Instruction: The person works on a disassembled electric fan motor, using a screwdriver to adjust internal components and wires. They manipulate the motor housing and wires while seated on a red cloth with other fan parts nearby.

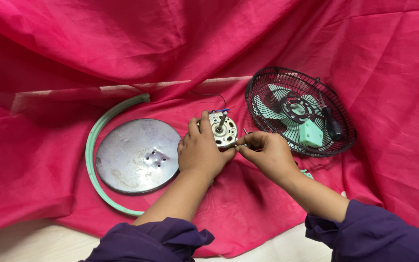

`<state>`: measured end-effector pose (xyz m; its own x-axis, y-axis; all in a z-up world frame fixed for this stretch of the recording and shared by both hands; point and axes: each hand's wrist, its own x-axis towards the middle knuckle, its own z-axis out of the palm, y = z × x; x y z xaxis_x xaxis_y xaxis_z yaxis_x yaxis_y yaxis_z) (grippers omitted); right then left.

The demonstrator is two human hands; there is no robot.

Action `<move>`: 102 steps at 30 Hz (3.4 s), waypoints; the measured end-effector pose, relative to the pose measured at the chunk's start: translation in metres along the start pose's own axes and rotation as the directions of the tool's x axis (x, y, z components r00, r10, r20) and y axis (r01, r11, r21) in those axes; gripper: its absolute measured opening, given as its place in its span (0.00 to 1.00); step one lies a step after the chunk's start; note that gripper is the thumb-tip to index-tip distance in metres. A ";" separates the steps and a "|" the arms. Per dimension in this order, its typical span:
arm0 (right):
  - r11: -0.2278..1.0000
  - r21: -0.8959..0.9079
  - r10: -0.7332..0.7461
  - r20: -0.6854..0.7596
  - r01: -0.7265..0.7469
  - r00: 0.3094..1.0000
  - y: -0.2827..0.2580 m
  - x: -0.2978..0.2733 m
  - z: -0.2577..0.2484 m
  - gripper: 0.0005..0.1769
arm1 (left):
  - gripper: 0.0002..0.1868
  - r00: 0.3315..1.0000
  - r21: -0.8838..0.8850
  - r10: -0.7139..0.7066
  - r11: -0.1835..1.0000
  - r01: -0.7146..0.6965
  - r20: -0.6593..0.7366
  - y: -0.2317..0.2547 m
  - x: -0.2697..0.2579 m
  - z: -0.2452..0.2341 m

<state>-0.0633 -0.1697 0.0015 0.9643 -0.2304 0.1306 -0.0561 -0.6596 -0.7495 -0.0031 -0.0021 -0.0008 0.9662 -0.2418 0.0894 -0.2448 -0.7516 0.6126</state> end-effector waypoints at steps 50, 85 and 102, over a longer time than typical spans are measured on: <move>0.932 0.147 0.292 0.234 -0.331 0.927 0.003 0.030 -0.015 0.14 | 0.64 0.990 0.085 -0.066 0.995 0.056 0.124 0.010 0.002 -0.010; 0.989 0.120 -0.075 -0.113 0.088 0.991 0.004 0.003 0.007 0.07 | 0.66 0.993 0.110 -0.073 0.992 0.062 0.095 0.011 0.007 -0.010; 0.926 0.078 -0.366 -0.062 0.370 0.929 0.021 -0.005 0.006 0.10 | 0.70 0.956 0.207 -0.167 0.971 0.117 0.243 0.024 0.012 -0.022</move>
<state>-0.0681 -0.1776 -0.0186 0.9002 -0.0169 0.4352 0.3246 -0.6401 -0.6963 0.0042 -0.0101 0.0322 0.9444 -0.2549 -0.2075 -0.1417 -0.8854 0.4428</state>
